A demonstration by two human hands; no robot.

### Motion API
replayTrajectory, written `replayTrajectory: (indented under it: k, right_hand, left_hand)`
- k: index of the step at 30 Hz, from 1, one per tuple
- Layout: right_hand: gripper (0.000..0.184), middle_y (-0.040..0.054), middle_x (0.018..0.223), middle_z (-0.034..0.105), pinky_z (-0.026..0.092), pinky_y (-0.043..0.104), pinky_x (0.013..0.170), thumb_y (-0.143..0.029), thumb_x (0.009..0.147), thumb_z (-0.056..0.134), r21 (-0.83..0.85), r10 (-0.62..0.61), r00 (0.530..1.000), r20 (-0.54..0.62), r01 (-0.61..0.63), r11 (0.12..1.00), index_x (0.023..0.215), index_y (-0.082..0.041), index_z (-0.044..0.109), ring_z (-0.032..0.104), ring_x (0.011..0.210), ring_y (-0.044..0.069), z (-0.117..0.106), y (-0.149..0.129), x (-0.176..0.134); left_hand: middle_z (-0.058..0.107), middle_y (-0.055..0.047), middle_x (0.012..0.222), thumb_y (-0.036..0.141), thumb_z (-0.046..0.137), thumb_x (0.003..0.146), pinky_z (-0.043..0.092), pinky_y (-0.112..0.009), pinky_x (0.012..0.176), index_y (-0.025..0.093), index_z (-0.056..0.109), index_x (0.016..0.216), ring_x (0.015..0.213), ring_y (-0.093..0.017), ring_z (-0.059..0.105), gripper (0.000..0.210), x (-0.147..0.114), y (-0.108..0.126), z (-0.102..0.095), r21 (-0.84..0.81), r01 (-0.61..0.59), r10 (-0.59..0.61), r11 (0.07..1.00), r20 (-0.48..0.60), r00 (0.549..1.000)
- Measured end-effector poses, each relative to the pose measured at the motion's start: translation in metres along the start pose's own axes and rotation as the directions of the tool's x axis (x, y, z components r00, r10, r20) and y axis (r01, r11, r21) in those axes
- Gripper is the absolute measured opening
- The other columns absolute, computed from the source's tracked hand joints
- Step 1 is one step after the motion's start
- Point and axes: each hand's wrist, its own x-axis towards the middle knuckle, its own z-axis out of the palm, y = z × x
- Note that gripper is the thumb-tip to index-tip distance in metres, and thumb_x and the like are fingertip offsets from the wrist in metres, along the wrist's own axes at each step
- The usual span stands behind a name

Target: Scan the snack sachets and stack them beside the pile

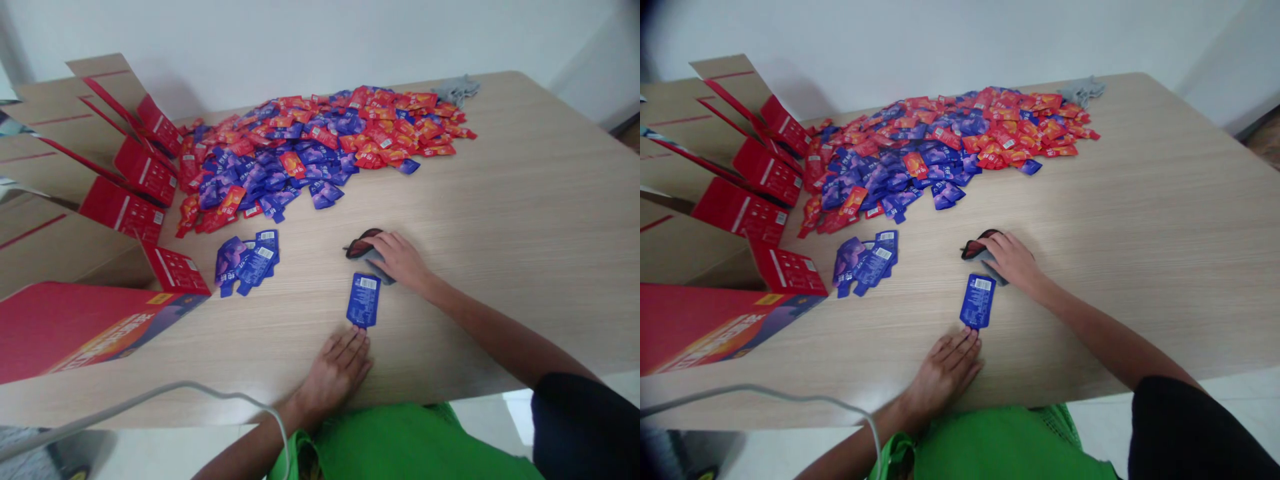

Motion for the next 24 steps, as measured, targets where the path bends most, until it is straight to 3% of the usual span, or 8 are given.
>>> replayTrajectory:
  k: [4, 6, 8, 9, 13, 18, 22, 24]
  right_hand:
    - [0.050, 0.0156, 0.130, 0.065, 0.052, 0.049, 0.104, -0.036, 0.100, 0.063, 0.123, 0.020, 0.986, -0.163, 0.000, 0.992, 0.145, -0.019, 0.053, 0.059, 0.118, 0.032, -0.021, -0.033, -0.011]
    - [0.051, 0.0146, 0.129, 0.067, 0.052, 0.046, 0.102, -0.035, 0.098, 0.067, 0.178, -0.116, 0.991, -0.069, 0.126, 0.976, 0.144, -0.018, 0.055, 0.060, 0.117, 0.030, -0.015, -0.064, -0.030]
    - [0.043, 0.0107, 0.122, 0.070, 0.053, 0.042, 0.098, -0.026, 0.097, 0.066, 0.194, -0.283, 0.955, 0.085, 0.262, 0.945, 0.140, -0.020, 0.059, 0.062, 0.110, 0.027, 0.001, -0.085, -0.047]
    - [0.042, 0.0102, 0.121, 0.070, 0.054, 0.042, 0.096, -0.025, 0.096, 0.068, 0.192, -0.301, 0.946, 0.118, 0.276, 0.942, 0.137, -0.020, 0.061, 0.062, 0.109, 0.026, 0.010, -0.089, -0.053]
    - [0.052, 0.0116, 0.125, 0.069, 0.052, 0.046, 0.102, -0.030, 0.090, 0.076, 0.126, -0.206, 0.966, 0.153, 0.188, 0.974, 0.139, -0.021, 0.061, 0.061, 0.116, 0.030, 0.033, -0.056, -0.039]
    - [0.048, 0.0163, 0.127, 0.066, 0.052, 0.051, 0.103, -0.029, 0.096, 0.067, -0.015, -0.045, 0.998, 0.041, 0.046, 0.999, 0.142, -0.019, 0.059, 0.059, 0.117, 0.034, 0.003, 0.001, 0.011]
    - [0.052, 0.0155, 0.131, 0.065, 0.050, 0.049, 0.105, -0.036, 0.100, 0.063, 0.092, -0.016, 0.992, -0.128, 0.028, 0.995, 0.148, -0.020, 0.053, 0.059, 0.119, 0.033, -0.021, -0.029, 0.004]
    - [0.053, 0.0147, 0.131, 0.066, 0.051, 0.045, 0.103, -0.037, 0.099, 0.064, 0.152, -0.154, 0.986, -0.059, 0.161, 0.975, 0.147, -0.018, 0.053, 0.059, 0.119, 0.031, -0.017, -0.060, -0.017]
  left_hand:
    - [0.067, -0.009, 0.145, 0.032, 0.060, 0.108, 0.048, -0.042, 0.118, 0.013, 0.066, 0.137, 0.140, -0.024, 0.059, 0.035, 0.002, 0.001, -0.002, -0.028, 0.019, -0.018, 0.999, 0.009, 1.000]
    - [0.071, -0.009, 0.139, 0.031, 0.062, 0.107, 0.050, -0.041, 0.116, 0.014, 0.068, 0.133, 0.133, -0.024, 0.065, 0.032, 0.004, 0.002, -0.003, -0.050, 0.033, -0.032, 0.998, 0.008, 0.999]
    - [0.076, -0.007, 0.130, 0.031, 0.062, 0.107, 0.052, -0.040, 0.113, 0.015, 0.071, 0.128, 0.122, -0.023, 0.071, 0.027, 0.005, 0.003, -0.003, -0.079, 0.053, -0.051, 0.996, 0.019, 0.998]
    - [0.077, -0.007, 0.128, 0.030, 0.062, 0.107, 0.052, -0.040, 0.112, 0.016, 0.071, 0.127, 0.120, -0.022, 0.072, 0.026, 0.005, 0.003, -0.003, -0.088, 0.059, -0.057, 0.994, 0.024, 0.998]
    - [0.069, -0.010, 0.142, 0.031, 0.057, 0.109, 0.050, -0.042, 0.117, 0.014, 0.066, 0.136, 0.136, -0.025, 0.063, 0.033, 0.004, 0.003, -0.003, -0.067, 0.048, -0.047, 0.997, 0.024, 0.999]
    - [0.068, -0.008, 0.144, 0.032, 0.055, 0.110, 0.049, -0.040, 0.116, 0.014, 0.065, 0.137, 0.139, -0.023, 0.061, 0.034, 0.004, 0.002, -0.005, -0.048, 0.038, -0.038, 0.998, 0.003, 0.999]
    - [0.069, -0.007, 0.142, 0.031, 0.057, 0.109, 0.049, -0.041, 0.117, 0.014, 0.067, 0.134, 0.137, -0.024, 0.062, 0.032, 0.006, 0.002, -0.006, -0.065, 0.042, -0.043, 0.997, -0.007, 0.999]
    - [0.073, -0.008, 0.136, 0.031, 0.058, 0.109, 0.051, -0.040, 0.115, 0.014, 0.069, 0.131, 0.130, -0.024, 0.067, 0.029, 0.007, 0.003, -0.006, -0.090, 0.061, -0.061, 0.994, 0.003, 0.998]
